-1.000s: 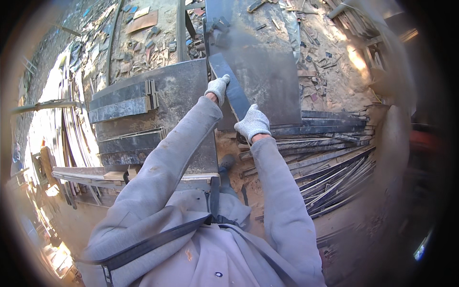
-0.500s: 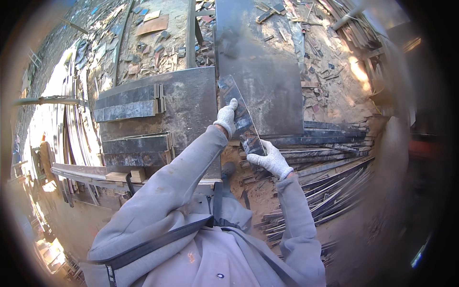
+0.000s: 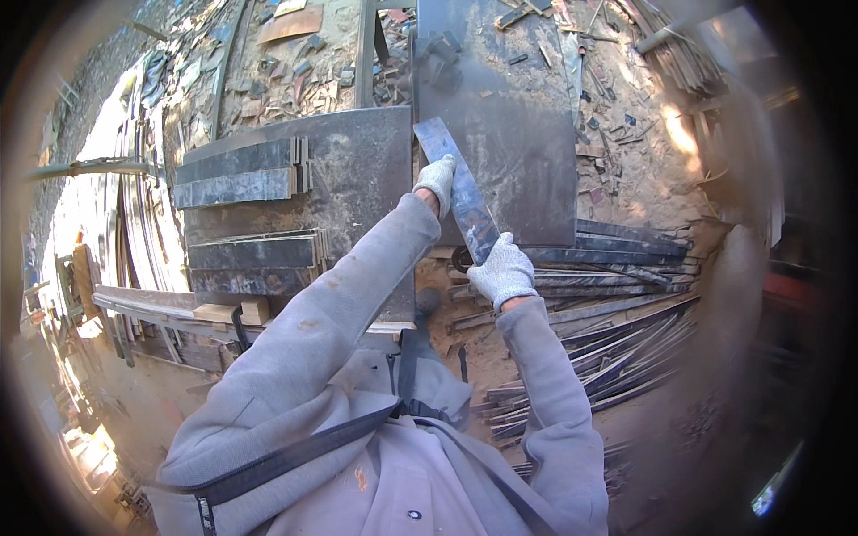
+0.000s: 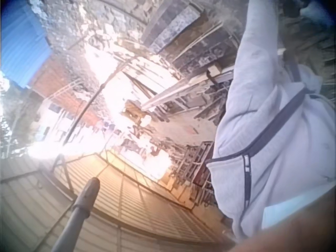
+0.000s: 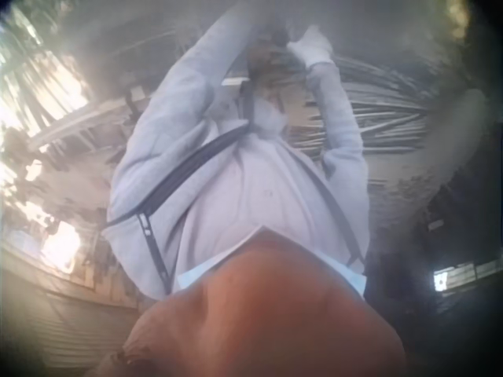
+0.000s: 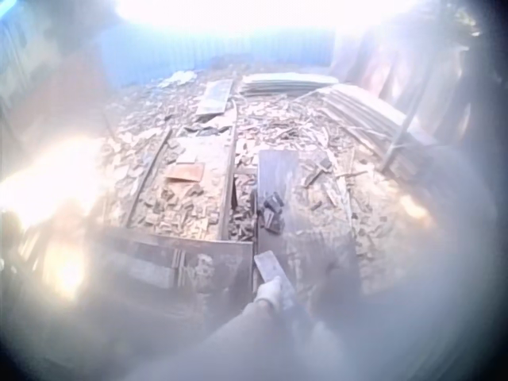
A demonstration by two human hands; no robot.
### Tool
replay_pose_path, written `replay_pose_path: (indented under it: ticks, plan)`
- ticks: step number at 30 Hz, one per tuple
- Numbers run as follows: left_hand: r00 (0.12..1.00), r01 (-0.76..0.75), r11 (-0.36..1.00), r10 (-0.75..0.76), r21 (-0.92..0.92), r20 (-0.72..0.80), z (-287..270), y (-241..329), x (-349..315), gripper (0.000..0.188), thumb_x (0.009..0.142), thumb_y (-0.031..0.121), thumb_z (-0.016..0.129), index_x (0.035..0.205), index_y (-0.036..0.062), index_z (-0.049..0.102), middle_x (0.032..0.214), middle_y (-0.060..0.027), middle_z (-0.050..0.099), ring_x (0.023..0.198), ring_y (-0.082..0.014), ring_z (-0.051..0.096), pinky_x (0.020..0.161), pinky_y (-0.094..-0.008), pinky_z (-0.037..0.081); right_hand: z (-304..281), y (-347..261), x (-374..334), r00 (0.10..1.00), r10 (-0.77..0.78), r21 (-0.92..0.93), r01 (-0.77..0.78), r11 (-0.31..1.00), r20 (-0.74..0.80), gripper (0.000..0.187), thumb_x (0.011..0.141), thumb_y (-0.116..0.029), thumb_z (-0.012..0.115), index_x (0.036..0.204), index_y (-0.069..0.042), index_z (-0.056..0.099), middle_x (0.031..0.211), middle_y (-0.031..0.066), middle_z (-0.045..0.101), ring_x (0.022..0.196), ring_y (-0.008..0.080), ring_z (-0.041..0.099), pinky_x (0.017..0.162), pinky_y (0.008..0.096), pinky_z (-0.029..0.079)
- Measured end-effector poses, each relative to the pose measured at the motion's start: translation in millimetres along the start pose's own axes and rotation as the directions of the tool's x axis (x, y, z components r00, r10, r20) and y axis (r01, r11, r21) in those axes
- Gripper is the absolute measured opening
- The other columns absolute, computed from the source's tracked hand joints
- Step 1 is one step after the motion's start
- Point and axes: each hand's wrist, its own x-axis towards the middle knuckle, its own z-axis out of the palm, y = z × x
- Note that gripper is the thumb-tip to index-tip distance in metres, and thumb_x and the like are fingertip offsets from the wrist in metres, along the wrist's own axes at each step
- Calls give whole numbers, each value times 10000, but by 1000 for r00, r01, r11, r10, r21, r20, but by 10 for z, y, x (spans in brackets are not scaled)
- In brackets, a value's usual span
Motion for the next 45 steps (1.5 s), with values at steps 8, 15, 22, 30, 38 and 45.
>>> replay_pose_path:
  ticks: [8,15,22,30,38,45]
  plan:
    - [1000,-8,994,8,105,6,73,200,-78,515,1072,421,501,1359,11,624,1246,-117,702,1031,-260,659,903,-405,507,-20,-17,106,1000,13,43,-12,999,-13,778,703,-345,831,1263,55,469,1103,313,704,1072,448,702,937,482,565]
    - [997,-45,994,51,99,-57,7,94,319,519,1031,431,574,1307,0,663,1218,-137,725,1037,-264,679,893,-406,514,-61,-94,141,1000,3,17,-3,1000,-6,814,705,-353,857,1292,67,480,1134,303,711,1087,429,713,953,463,569]
    - [992,-39,990,55,137,-113,70,462,173,470,1022,424,612,1226,7,685,1111,-128,739,965,-257,698,837,-421,540,-16,-148,292,998,-14,112,21,993,-60,815,685,-342,834,1292,84,494,1127,321,706,1082,453,702,949,475,567]
    - [968,-208,965,226,160,-107,-717,241,-1916,463,968,417,734,1221,40,647,1156,-178,735,1070,-316,713,922,-427,544,628,477,-436,853,-323,187,425,886,-410,704,734,-259,866,1323,-85,524,1118,186,702,1004,373,712,873,470,567]
    - [613,-315,937,322,150,-721,-3311,-559,-2072,680,956,536,723,1301,-40,615,1303,-247,671,1185,-367,648,1018,-423,491,907,-1521,-582,434,-867,-182,858,480,-243,639,675,-220,845,1239,-68,584,1054,151,625,1012,365,634,852,460,546]
    - [352,-52,992,123,112,-928,-4444,-872,-1986,799,964,588,679,1310,-127,591,1262,-261,673,1152,-358,643,987,-407,504,1489,-2832,-720,375,-927,-301,880,367,-32,632,694,-355,859,1161,-39,575,1088,171,601,1073,366,594,880,485,501]
